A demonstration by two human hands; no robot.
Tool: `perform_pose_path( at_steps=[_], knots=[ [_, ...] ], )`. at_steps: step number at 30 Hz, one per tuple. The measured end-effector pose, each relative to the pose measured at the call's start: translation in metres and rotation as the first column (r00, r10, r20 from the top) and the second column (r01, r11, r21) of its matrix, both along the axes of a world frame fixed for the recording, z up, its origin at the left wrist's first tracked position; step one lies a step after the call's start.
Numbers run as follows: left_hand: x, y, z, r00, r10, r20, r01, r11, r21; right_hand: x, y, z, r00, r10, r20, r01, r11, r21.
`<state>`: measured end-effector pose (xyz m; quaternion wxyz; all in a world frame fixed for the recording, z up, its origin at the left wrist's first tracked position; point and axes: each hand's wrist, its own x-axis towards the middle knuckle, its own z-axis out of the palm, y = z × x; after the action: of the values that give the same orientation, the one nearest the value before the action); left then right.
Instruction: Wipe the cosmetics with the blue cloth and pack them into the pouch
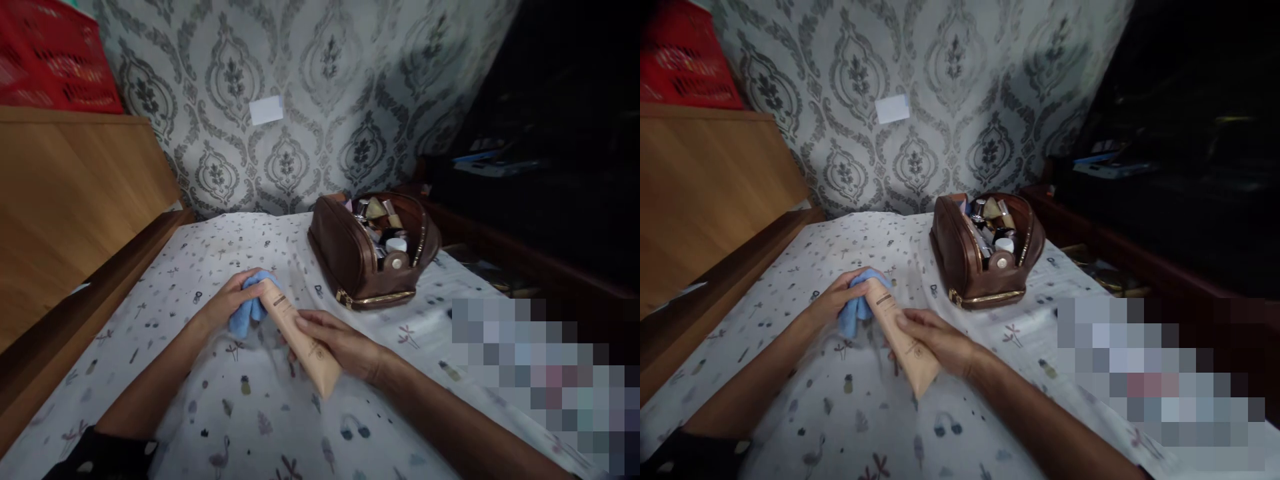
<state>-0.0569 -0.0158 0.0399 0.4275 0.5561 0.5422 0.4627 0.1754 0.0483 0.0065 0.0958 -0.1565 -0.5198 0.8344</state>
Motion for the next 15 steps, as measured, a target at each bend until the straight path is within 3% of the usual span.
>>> perform_pose_path(
  at_steps=[1, 3, 5, 8, 9, 12, 15],
  knots=[
    [0.001, 0.000, 0.000, 0.998, 0.030, -0.050, -0.030, 1.000, 0.008, -0.001, -0.001, 0.000, 0.999, -0.046, -0.002, 0.046, 0.993, 0.111],
    [0.007, 0.000, 0.001, 0.976, 0.106, -0.191, -0.096, 0.994, 0.058, -0.003, -0.003, 0.000, 0.987, -0.160, -0.025, 0.159, 0.928, 0.338],
    [0.014, -0.001, 0.001, 0.917, 0.187, -0.352, -0.145, 0.979, 0.143, -0.006, -0.005, -0.002, 0.974, -0.228, 0.007, 0.203, 0.883, 0.423],
    [0.025, -0.003, 0.000, 0.815, 0.331, -0.476, -0.228, 0.938, 0.261, -0.009, -0.004, -0.006, 0.987, -0.160, 0.022, 0.153, 0.971, 0.181],
    [0.028, -0.003, 0.000, 0.782, 0.386, -0.490, -0.262, 0.916, 0.304, -0.009, -0.003, -0.007, 0.997, -0.072, 0.013, 0.071, 0.995, 0.063],
    [0.035, -0.007, 0.001, 0.704, 0.496, -0.508, -0.323, 0.861, 0.393, -0.009, 0.001, -0.007, 0.988, 0.128, -0.089, -0.141, 0.979, -0.147],
    [0.033, -0.010, 0.000, 0.672, 0.556, -0.489, -0.387, 0.827, 0.408, -0.008, 0.003, -0.007, 0.973, 0.175, -0.148, -0.202, 0.961, -0.190]
  ],
)
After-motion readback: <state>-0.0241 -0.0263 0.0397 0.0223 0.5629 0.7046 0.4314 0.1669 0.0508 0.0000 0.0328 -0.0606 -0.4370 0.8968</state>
